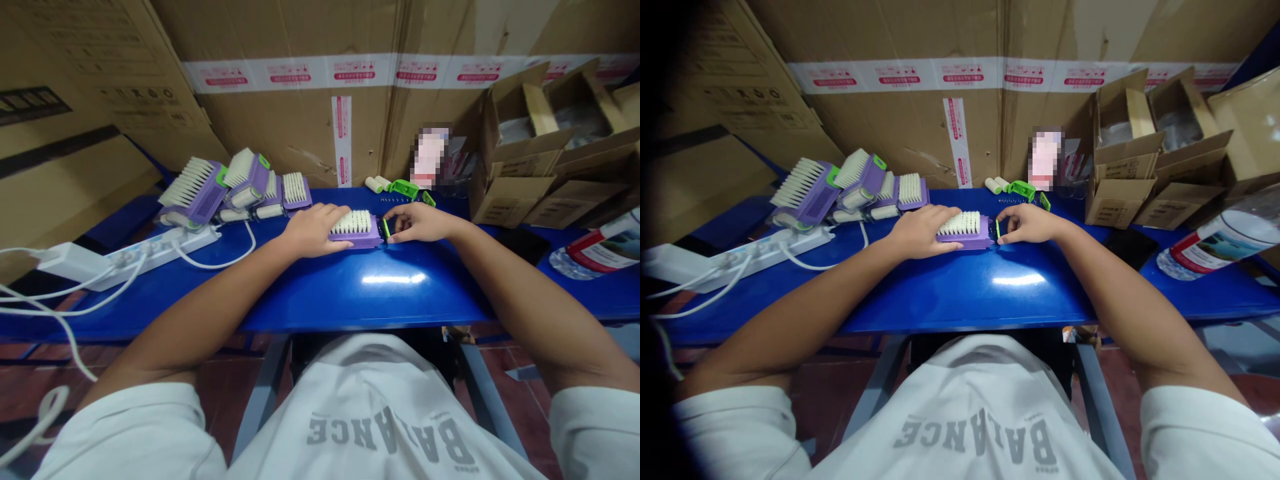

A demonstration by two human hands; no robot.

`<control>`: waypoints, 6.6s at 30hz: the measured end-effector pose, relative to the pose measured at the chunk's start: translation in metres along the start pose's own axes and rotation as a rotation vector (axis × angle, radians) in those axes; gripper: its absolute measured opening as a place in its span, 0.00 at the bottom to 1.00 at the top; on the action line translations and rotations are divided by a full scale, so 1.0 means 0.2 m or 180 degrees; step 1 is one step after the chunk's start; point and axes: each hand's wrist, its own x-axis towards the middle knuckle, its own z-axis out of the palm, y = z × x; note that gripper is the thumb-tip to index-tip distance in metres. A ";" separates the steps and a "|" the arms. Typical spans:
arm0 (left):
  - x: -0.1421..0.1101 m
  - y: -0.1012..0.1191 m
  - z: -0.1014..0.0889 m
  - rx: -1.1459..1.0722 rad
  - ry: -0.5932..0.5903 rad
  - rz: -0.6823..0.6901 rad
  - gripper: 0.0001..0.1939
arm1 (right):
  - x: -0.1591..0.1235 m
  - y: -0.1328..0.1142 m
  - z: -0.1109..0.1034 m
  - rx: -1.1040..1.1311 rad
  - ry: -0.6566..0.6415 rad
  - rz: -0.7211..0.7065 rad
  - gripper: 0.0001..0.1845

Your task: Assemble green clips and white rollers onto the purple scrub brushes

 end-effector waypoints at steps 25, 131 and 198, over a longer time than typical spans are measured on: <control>-0.01 0.02 -0.01 -0.0008 0.0031 0.0072 0.43 | 0.00 0.00 0.00 0.0003 0.0015 -0.0016 0.37; -0.01 0.03 -0.01 0.0026 0.0015 0.0027 0.43 | -0.01 -0.04 0.03 0.0239 0.0007 0.0050 0.41; -0.01 0.03 -0.01 -0.0016 0.0026 0.0032 0.43 | 0.03 -0.08 0.08 -0.0248 0.0116 0.0061 0.18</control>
